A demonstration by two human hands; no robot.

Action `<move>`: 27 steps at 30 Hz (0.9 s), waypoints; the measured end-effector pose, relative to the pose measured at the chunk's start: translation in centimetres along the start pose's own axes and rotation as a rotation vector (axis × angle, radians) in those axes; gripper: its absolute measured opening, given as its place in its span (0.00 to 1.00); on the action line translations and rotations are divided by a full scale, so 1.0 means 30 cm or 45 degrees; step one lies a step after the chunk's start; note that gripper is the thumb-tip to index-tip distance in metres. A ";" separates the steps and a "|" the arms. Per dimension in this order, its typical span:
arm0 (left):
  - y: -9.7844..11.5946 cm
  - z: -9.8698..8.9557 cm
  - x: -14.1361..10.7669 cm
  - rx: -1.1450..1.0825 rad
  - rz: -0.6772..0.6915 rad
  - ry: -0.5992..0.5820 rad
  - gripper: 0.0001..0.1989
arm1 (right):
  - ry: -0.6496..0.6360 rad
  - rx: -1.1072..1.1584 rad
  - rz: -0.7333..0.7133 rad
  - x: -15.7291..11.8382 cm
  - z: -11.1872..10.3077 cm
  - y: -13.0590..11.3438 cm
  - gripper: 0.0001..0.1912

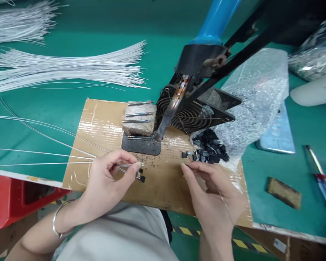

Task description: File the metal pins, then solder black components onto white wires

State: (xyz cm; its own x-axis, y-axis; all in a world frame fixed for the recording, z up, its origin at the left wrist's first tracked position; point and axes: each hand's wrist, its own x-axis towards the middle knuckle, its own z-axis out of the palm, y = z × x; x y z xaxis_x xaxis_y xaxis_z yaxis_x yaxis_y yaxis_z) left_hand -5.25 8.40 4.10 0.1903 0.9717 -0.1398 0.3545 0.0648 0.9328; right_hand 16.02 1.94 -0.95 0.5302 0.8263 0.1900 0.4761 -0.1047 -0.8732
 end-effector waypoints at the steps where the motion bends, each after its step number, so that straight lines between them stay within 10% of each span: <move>1: 0.000 -0.001 0.001 0.006 -0.004 -0.006 0.04 | 0.008 0.094 0.073 -0.005 0.010 -0.015 0.04; 13: 0.026 -0.011 0.023 -0.062 -0.037 -0.090 0.04 | -0.307 0.686 0.462 -0.009 0.109 -0.129 0.03; 27: 0.031 -0.011 0.039 -0.101 -0.051 -0.099 0.04 | -0.219 0.650 0.530 0.007 0.110 -0.102 0.05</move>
State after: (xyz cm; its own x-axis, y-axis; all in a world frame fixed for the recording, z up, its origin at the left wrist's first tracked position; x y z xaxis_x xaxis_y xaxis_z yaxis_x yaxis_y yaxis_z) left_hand -5.00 9.69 4.91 0.2492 0.9476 -0.1997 0.2905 0.1236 0.9489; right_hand 12.36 4.27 0.28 0.4582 0.8545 -0.2449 -0.1570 -0.1934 -0.9685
